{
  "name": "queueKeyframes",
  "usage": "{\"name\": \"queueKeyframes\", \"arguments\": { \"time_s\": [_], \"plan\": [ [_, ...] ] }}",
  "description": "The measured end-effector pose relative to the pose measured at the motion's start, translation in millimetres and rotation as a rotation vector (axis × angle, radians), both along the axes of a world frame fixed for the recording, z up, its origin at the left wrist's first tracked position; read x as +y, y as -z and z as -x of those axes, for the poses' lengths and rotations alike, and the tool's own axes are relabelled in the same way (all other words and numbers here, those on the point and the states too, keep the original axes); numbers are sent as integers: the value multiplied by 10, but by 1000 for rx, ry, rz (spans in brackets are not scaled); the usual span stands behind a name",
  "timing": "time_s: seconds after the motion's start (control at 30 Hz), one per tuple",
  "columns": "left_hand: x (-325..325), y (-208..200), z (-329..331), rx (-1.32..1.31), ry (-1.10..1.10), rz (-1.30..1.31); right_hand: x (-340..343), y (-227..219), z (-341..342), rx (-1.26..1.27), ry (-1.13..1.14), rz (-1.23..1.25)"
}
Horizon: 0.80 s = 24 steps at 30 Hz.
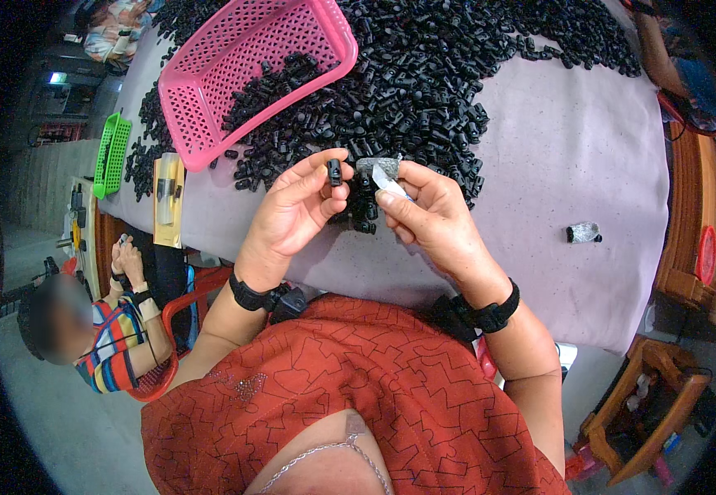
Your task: Assembling small black plastic components by hand at a workstation.
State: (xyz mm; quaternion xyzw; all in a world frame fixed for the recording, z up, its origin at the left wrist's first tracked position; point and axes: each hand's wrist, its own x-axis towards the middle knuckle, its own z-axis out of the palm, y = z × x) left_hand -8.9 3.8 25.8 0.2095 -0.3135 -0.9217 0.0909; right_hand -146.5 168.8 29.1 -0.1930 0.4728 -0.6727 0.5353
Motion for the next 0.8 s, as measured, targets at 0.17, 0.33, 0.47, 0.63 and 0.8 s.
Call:
{"name": "queueKeyframes", "arguments": {
  "time_s": [0.17,0.33,0.47,0.63,0.8],
  "plan": [
    [-7,136,-23,49,62,-53,9,-40,-10,-6,-78,12],
    [73,153,19,61,117,-106,24,-53,-27,-7,-185,63],
    [106,151,47,49,129,-117,29,-29,-23,25,-229,71],
    [95,176,39,74,140,-137,28,-40,-23,44,-242,55],
    [100,142,37,79,144,-157,15,-49,-27,-17,-204,36]
  ]
}}
